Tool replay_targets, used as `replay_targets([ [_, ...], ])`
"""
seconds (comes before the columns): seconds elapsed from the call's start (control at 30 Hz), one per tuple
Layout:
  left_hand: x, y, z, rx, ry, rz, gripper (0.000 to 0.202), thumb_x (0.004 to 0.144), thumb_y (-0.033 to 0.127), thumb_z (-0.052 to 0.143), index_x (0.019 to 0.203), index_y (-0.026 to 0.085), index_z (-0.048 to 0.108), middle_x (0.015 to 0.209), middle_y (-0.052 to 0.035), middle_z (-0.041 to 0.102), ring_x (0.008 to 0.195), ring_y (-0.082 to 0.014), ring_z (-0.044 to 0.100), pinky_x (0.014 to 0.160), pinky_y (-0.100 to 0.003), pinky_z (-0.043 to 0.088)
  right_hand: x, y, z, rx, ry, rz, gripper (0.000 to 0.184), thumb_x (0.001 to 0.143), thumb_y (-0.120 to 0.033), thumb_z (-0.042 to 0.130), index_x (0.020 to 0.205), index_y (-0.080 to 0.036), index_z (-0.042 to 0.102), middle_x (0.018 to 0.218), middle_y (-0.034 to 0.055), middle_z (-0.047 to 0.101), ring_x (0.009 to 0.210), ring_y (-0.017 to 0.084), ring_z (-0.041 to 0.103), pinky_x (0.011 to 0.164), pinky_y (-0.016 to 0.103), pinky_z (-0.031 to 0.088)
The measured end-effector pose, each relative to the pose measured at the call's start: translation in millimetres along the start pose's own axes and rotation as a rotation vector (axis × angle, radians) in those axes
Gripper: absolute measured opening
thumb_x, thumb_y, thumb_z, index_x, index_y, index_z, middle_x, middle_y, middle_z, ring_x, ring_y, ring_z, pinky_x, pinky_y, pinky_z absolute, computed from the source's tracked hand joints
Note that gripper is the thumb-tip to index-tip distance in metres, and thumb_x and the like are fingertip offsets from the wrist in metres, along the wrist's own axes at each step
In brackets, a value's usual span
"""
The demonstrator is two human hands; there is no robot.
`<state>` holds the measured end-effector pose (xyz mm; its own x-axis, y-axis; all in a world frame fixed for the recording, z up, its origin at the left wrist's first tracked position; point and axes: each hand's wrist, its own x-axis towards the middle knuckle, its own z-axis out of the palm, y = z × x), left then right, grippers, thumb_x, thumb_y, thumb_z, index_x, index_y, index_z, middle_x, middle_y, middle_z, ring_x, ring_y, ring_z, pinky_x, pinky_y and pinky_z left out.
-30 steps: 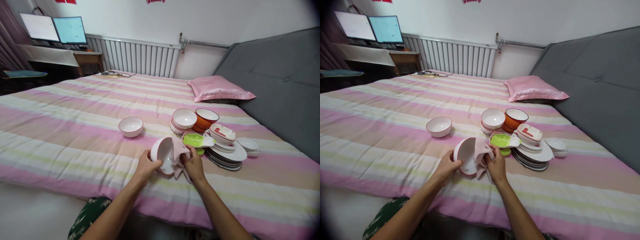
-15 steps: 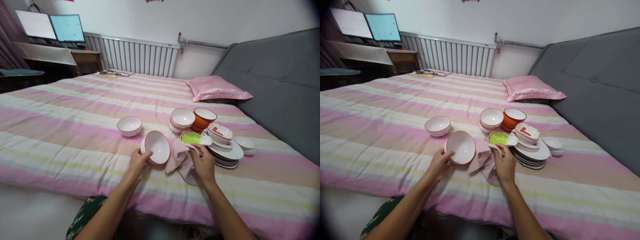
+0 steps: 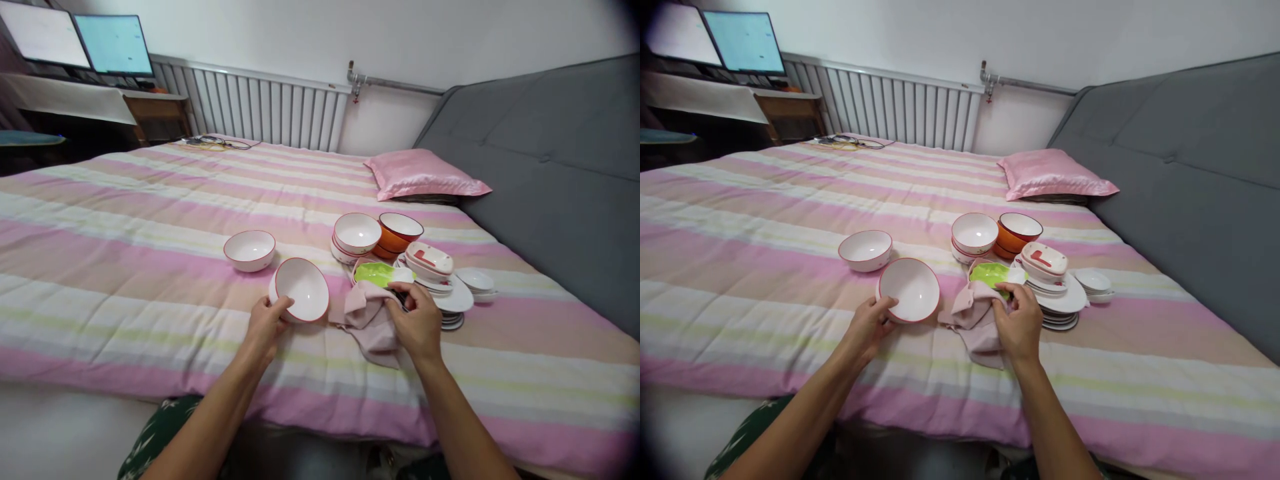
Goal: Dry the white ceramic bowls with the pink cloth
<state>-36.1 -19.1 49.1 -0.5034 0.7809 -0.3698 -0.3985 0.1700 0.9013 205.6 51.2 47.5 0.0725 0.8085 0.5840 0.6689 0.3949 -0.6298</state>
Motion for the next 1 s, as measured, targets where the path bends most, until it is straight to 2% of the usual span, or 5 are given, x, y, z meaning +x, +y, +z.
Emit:
replay_targets([
  [0.17,0.5,0.1,-0.3,-0.006,-0.001,-0.003,0.032,0.053,0.026,0.07,0.074,0.016,0.049,0.063,0.0032,0.049,0.06,-0.0121,0.051,0.058,-0.027,0.047,-1.3,3.4,-0.7,-0.027,0.003,0.112,0.015,0.07,-0.029,0.062,0.08,-0.019,0.068,0.07,0.0,0.058,0.049,0.012,0.047,0.056,0.027,0.042],
  [0.37,-2.0,2.9,1.8,-0.01,-0.001,-0.01,0.032,0.052,0.027,0.069,0.074,0.016,0.049,0.062,0.0036,0.049,0.06,-0.0121,0.05,0.058,-0.027,0.048,-3.4,4.1,2.7,0.076,-0.014,0.237,0.022,0.07,-0.039,0.064,0.077,-0.018,0.062,0.072,0.0034,0.063,0.064,0.019,0.062,0.061,0.028,0.048],
  [0.6,-0.7,1.9,1.3,-0.005,0.0,-0.014,0.031,0.053,0.027,0.069,0.073,0.017,0.048,0.061,0.0044,0.048,0.06,-0.0114,0.05,0.059,-0.027,0.047,-8.1,6.5,5.5,-0.006,-0.347,0.055,0.01,0.072,-0.023,0.056,0.078,-0.021,0.064,0.081,0.0021,0.066,0.069,0.018,0.062,0.067,0.029,0.049],
  [0.73,-0.1,2.1,1.4,-0.014,0.0,-0.014,0.031,0.053,0.027,0.069,0.074,0.017,0.048,0.063,0.0039,0.049,0.061,-0.0113,0.05,0.059,-0.027,0.047,-10.9,6.8,4.4,-0.191,-0.479,-0.078,0.026,0.064,-0.009,0.051,0.081,-0.023,0.064,0.091,0.0022,0.064,0.082,0.02,0.059,0.069,0.029,0.046],
  [1.0,-1.5,2.2,-0.3,-0.026,-0.006,-0.014,0.031,0.053,0.027,0.07,0.072,0.017,0.048,0.062,0.0043,0.048,0.061,-0.0118,0.05,0.061,-0.028,0.048,-13.6,7.1,4.6,-0.354,-0.449,-0.251,0.03,0.072,-0.001,0.046,0.084,-0.022,0.063,0.094,0.0028,0.063,0.092,0.021,0.051,0.065,0.027,0.041],
])
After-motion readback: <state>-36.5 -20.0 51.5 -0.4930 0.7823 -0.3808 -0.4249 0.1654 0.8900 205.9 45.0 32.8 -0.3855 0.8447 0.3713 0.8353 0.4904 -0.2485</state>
